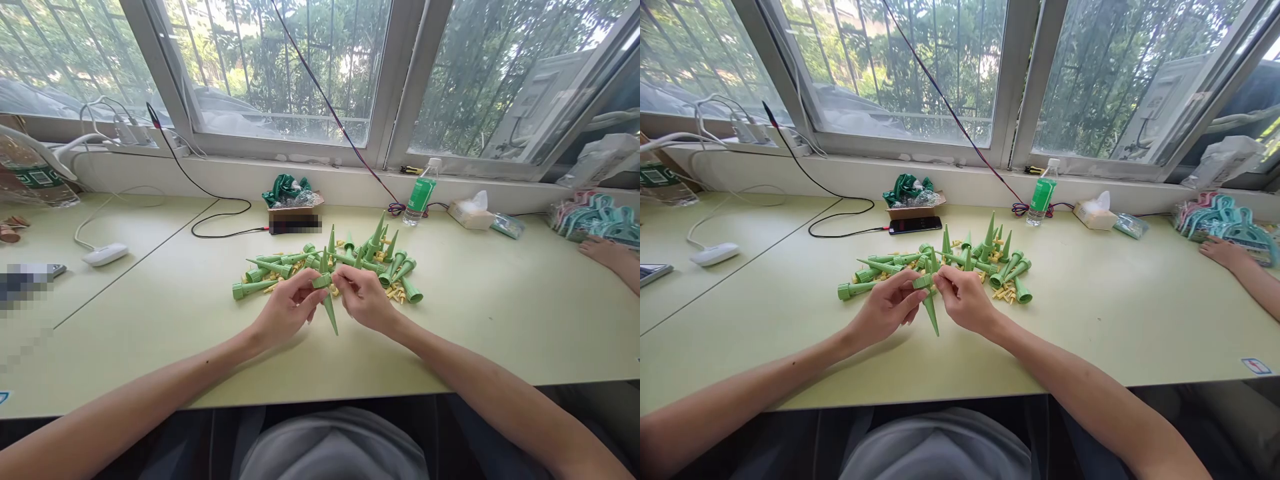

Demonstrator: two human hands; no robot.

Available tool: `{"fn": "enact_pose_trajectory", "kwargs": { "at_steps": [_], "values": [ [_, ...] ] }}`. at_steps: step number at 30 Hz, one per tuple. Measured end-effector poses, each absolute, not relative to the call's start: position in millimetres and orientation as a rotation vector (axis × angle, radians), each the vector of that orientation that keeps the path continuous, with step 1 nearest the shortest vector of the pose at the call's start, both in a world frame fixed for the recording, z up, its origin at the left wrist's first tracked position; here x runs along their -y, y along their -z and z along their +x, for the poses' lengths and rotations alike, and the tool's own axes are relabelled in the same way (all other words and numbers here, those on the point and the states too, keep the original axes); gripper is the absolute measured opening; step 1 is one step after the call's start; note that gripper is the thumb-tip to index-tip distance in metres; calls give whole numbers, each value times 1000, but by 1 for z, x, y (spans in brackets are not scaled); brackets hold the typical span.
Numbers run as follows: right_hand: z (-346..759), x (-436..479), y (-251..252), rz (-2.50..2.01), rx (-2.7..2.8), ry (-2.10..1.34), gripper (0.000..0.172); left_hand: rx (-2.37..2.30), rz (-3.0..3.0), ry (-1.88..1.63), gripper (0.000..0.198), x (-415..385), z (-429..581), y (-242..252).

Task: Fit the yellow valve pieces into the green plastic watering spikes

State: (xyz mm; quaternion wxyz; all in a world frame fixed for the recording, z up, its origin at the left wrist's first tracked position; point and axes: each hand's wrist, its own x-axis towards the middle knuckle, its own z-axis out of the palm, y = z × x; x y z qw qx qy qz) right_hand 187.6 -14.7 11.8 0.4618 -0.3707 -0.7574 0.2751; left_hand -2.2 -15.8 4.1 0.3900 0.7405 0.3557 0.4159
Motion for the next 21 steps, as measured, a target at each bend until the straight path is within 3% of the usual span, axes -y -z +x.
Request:
{"fn": "enact_pose_trajectory", "kwargs": {
  "at_steps": [8,21],
  "values": [
    [187,21,-25,-921,1778,-1125,33,-926,2444,-1261,5,19,-3,-7],
    [187,20,-19,-891,1812,-1040,35,-926,1912,-1068,16,23,0,-4]
  ]
}}
